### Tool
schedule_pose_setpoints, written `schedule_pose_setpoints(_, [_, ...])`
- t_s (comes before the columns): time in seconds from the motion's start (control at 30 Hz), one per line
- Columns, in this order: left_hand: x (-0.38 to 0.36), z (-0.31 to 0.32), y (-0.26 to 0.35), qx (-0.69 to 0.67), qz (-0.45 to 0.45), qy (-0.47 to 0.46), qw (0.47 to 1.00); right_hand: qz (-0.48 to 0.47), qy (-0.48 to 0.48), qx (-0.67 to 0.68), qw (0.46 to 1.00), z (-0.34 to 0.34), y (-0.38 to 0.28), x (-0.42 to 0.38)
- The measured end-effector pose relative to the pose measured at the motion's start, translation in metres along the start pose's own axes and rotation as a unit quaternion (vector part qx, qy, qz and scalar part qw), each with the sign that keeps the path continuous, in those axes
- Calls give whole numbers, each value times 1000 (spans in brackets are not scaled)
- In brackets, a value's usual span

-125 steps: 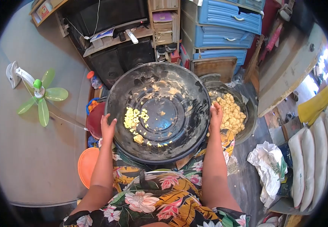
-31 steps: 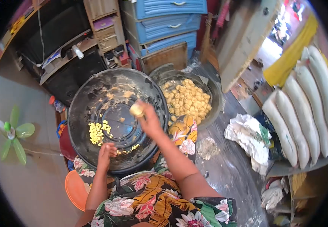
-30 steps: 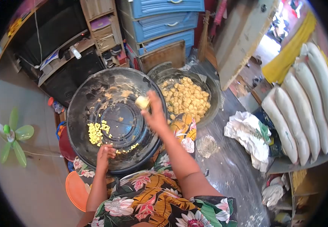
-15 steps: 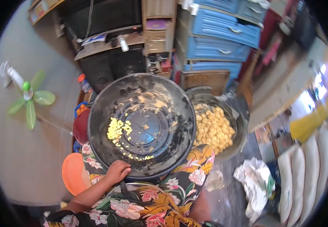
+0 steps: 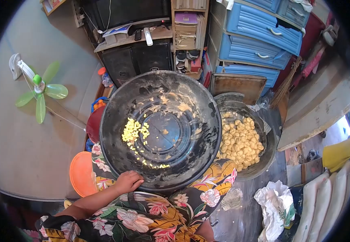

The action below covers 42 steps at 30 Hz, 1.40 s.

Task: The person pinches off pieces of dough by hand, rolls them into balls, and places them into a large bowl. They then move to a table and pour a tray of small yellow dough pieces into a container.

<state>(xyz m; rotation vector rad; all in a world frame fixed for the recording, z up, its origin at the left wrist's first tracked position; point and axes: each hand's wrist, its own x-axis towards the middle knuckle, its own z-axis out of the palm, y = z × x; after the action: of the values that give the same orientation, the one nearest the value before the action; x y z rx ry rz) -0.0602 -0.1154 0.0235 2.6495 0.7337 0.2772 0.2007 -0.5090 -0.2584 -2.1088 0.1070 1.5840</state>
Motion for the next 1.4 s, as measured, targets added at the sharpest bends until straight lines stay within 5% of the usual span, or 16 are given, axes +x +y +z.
schedule_pose_setpoints(0.73, [-2,7,-3,-35,33,68,997,-63,14,-5,998,32,-54,18])
schedule_pose_setpoints(1.0, [-4,3,-1,-72,45,64,994,-151,138,14,979,3,-95,19])
schedule_pose_setpoints(1.07, [-2,1,1,-102,38,73,991,-166,131,287,934,-32,-127,-11])
schedule_pose_setpoints(1.13, [-5,1,-3,-117,53,98,987,-223,232,313,893,-58,-162,-38])
schedule_pose_setpoints(1.2, [-9,-2,-8,-131,69,119,982,-364,356,308,804,-64,-201,-60])
schedule_pose_setpoints(1.3, [-28,-26,-21,-91,43,126,987,-413,337,274,800,-48,-245,-137])
schedule_pose_setpoints(1.37, [-41,-40,-34,-2,-15,184,983,-474,449,47,756,-36,-257,-142])
schedule_pose_setpoints(1.4, [-45,-46,-31,4,-19,189,982,-480,443,48,756,-27,-263,-155])
